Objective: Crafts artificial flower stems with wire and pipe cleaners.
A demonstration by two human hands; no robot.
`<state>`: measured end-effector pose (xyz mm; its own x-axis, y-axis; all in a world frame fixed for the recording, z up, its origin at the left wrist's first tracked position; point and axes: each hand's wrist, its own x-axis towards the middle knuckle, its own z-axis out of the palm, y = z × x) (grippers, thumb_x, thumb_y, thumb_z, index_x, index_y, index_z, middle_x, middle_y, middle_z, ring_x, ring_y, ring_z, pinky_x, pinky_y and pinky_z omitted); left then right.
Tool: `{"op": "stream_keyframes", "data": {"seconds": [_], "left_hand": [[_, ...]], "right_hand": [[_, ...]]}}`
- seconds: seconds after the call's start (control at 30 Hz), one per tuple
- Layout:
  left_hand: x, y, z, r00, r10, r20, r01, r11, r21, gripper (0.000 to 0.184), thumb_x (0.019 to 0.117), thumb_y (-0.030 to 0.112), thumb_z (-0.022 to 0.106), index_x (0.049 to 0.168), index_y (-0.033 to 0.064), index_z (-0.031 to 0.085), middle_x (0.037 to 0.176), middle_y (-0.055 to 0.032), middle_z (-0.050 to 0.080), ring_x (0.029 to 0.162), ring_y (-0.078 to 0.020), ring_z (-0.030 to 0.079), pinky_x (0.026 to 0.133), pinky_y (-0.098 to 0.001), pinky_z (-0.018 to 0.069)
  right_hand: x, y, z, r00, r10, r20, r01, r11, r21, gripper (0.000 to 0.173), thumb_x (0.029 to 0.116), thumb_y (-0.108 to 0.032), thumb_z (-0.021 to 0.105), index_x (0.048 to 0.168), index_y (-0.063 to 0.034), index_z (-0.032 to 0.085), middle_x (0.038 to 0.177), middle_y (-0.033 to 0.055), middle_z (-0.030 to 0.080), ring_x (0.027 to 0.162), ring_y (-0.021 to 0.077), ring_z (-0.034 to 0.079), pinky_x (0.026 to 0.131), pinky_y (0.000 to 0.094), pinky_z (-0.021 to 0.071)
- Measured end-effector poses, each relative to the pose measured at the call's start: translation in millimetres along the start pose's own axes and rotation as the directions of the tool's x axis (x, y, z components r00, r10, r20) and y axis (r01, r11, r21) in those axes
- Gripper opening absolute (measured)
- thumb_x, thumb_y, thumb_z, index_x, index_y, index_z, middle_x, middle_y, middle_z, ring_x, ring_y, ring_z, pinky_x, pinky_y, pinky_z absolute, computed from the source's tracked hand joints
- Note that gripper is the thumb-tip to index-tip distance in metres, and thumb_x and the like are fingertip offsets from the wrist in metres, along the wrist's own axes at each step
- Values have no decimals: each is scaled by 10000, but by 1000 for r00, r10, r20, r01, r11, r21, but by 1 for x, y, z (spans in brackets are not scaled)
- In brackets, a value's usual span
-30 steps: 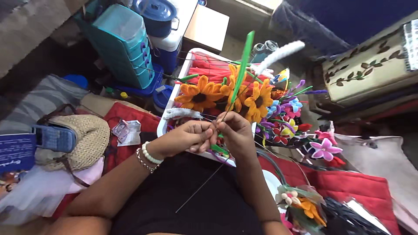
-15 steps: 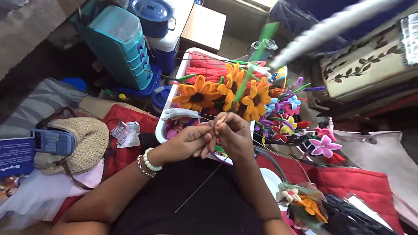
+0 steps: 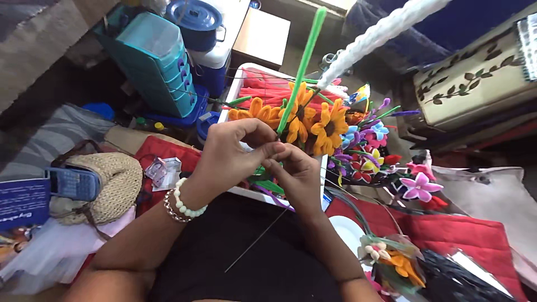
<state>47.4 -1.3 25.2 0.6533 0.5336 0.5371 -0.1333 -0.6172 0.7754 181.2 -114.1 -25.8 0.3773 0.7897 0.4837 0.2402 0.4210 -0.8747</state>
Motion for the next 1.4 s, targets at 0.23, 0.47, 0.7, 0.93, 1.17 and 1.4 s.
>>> {"op": "stream_keyframes", "data": {"seconds": [0.23, 0.47, 0.7, 0.93, 1.17, 1.4], "left_hand": [[12, 8, -5, 995, -29, 97, 37, 996, -85, 36, 921, 64, 706, 945, 41, 720, 816, 20, 723, 724, -28, 688, 679, -180, 594], [31, 11, -7, 972, 65, 224, -51, 996, -68, 74, 965, 85, 666, 953, 52, 731, 820, 37, 717, 749, 10, 673, 699, -148, 574], [59, 14, -7, 933, 162, 320, -147, 987, -70, 115, 994, 81, 630, 982, 44, 738, 877, 27, 724, 789, 37, 662, 724, -129, 552], [52, -3, 14, 960, 55, 274, 72, 899, -432, 174, 1014, -9, 549, 1141, -59, 657, 861, -41, 686, 698, -33, 632, 640, -172, 555], [28, -1, 9, 998, 12, 68, -3, 992, -127, 189, 877, 100, 770, 1037, 27, 702, 948, -12, 724, 874, -63, 694, 777, -223, 590], [26, 9, -3, 983, -103, 149, 140, 954, -267, 59, 959, 51, 666, 931, 19, 707, 757, -1, 702, 631, -31, 650, 580, -164, 556]], "right_hand": [[9, 7, -6, 983, 81, 168, -132, 938, 321, 42, 949, -121, 725, 980, -117, 753, 964, -41, 737, 898, 28, 688, 844, 238, 584], [19, 12, -12, 978, 41, 205, -126, 898, 422, 90, 936, -163, 749, 1023, -168, 770, 951, -62, 748, 861, 24, 703, 797, 240, 606], [28, 8, -19, 992, -17, 122, -32, 920, 390, 123, 936, -139, 747, 1048, -179, 777, 962, -52, 757, 849, 28, 708, 785, 235, 606], [23, 4, -14, 997, 74, 25, -78, 924, 374, 103, 961, -144, 716, 1053, -149, 762, 943, -27, 741, 824, 34, 686, 775, 233, 593], [17, -6, -6, 994, 17, -109, -9, 997, 73, 92, 931, -42, 702, 1006, -87, 731, 906, -41, 736, 803, 30, 696, 759, 226, 607], [19, -4, -11, 992, 83, 95, -106, 958, 267, 64, 918, -58, 743, 974, -83, 761, 873, -23, 741, 759, 26, 685, 719, 215, 599]]}}
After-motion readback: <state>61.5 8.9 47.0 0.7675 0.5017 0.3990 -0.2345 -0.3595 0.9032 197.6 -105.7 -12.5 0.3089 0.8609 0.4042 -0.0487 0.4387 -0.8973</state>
